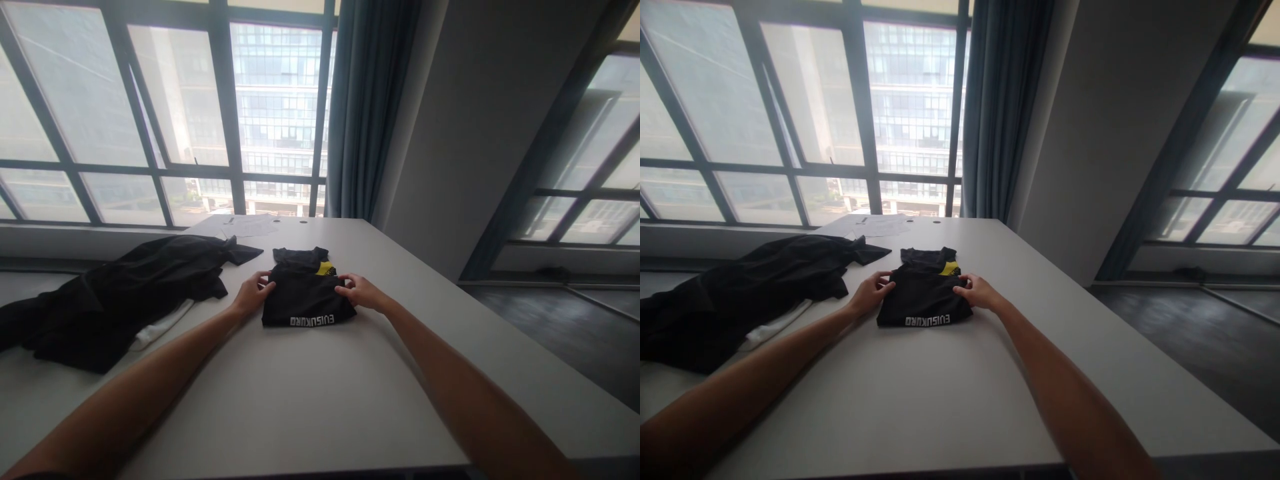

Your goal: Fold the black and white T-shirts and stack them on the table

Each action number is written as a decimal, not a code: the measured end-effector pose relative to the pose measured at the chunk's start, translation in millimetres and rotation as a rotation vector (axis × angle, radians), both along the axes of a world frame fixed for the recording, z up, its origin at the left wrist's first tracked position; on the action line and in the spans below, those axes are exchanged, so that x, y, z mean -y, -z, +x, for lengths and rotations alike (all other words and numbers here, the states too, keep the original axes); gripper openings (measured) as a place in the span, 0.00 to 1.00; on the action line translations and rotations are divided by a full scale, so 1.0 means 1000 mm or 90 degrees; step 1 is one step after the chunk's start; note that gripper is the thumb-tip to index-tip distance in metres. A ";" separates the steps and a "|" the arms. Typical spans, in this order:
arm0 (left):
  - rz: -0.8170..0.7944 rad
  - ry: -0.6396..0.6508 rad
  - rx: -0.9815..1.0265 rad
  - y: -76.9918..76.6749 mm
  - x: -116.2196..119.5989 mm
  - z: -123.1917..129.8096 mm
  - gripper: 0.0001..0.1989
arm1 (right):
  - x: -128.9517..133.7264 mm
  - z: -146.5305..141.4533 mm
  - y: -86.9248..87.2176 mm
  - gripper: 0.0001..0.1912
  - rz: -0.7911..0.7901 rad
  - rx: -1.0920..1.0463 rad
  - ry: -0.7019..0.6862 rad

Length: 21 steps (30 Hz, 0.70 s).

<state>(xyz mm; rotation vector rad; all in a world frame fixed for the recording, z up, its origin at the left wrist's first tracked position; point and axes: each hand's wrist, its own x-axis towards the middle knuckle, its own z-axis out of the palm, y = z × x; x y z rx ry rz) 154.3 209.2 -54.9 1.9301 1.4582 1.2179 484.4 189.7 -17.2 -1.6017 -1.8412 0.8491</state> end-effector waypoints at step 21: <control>-0.133 0.180 -0.098 -0.014 0.060 -0.009 0.28 | -0.011 -0.016 0.016 0.38 0.302 0.038 -0.014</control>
